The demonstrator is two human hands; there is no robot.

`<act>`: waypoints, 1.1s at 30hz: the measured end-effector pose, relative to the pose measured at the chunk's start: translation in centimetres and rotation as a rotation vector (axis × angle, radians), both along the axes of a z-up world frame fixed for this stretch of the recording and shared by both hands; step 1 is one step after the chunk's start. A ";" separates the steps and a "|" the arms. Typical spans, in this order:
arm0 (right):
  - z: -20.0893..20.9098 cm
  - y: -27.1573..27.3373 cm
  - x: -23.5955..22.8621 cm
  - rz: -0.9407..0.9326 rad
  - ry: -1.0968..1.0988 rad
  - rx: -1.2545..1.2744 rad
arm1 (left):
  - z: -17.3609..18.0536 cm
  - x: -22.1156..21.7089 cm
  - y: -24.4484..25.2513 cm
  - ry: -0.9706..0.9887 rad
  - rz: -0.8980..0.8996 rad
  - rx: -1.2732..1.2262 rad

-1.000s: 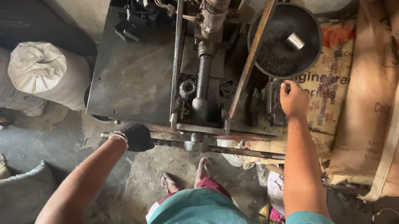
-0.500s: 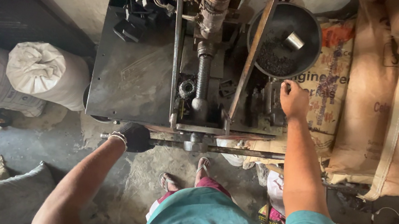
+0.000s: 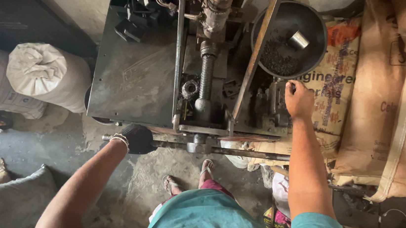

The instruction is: The person operates a manual machine by turning a crank and handling small metal pieces. They repeatedly pick up metal pieces, place them into the machine, and turn the crank to process them.

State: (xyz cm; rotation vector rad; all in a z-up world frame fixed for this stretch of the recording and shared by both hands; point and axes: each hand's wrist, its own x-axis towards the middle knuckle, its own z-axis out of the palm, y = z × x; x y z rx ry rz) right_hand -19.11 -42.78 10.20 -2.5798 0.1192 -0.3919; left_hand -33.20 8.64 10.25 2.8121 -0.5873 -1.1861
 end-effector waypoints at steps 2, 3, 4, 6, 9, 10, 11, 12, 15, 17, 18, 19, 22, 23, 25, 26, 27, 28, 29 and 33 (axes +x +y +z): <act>0.2 0.1 0.0 0.001 0.000 -0.004 | 0.0 0.0 0.0 -0.018 -0.007 -0.029; 0.3 0.1 -0.1 0.002 0.001 -0.007 | 0.0 0.0 0.0 -0.027 -0.010 -0.043; 0.5 0.1 -0.1 -0.001 0.008 0.002 | 0.1 0.0 0.0 -0.018 -0.004 -0.035; 0.7 0.3 -0.2 -0.006 0.022 0.018 | 0.2 0.0 0.0 0.000 0.010 -0.019; 1.2 0.5 -0.2 -0.005 0.055 0.008 | 0.6 0.1 -0.1 -0.041 -0.005 -0.061; 1.3 0.5 -0.3 -0.014 0.073 0.019 | 0.7 0.1 -0.1 -0.002 0.027 -0.037; 1.3 0.6 -0.4 -0.023 0.091 0.031 | 0.7 0.0 -0.2 0.038 0.058 -0.013; 1.4 0.6 -0.4 -0.033 0.108 0.043 | 0.7 0.0 -0.2 0.076 0.089 0.010; 1.4 0.6 -0.3 -0.011 0.046 0.008 | 0.7 0.1 -0.3 -0.010 0.053 -0.038; 1.2 0.5 -0.4 -0.013 0.060 0.015 | 0.6 -0.1 -0.3 -0.014 0.022 -0.033; 1.1 0.5 -0.3 -0.013 0.065 0.019 | 0.6 -0.1 -0.3 -0.019 0.007 -0.030; 0.9 0.4 -0.2 -0.004 0.042 0.005 | 0.6 0.0 -0.2 -0.024 0.005 -0.031; 0.4 0.2 -0.2 0.015 0.001 -0.015 | 0.5 0.0 -0.2 -0.003 0.017 -0.019; 0.3 0.0 -0.2 0.021 0.003 -0.008 | 0.5 0.0 -0.3 0.024 0.036 -0.005; 0.1 -0.1 0.0 0.035 -0.009 -0.012 | 0.4 0.1 -0.3 0.037 0.056 0.000; 0.0 -0.2 0.0 0.042 -0.017 -0.025 | 0.4 0.0 -0.3 0.025 0.056 -0.010; 0.0 -0.2 0.0 0.048 -0.025 -0.038 | 0.4 0.0 -0.2 0.013 0.056 -0.020; 0.0 -0.1 0.0 0.046 -0.015 -0.036 | 0.3 0.0 -0.2 0.004 0.041 -0.018; 0.1 -0.1 0.0 0.044 -0.005 -0.034 | 0.3 0.0 -0.2 -0.006 0.025 -0.016; 0.5 0.1 -0.2 0.016 0.053 0.038 | 0.2 -0.1 -0.3 0.018 0.058 -0.011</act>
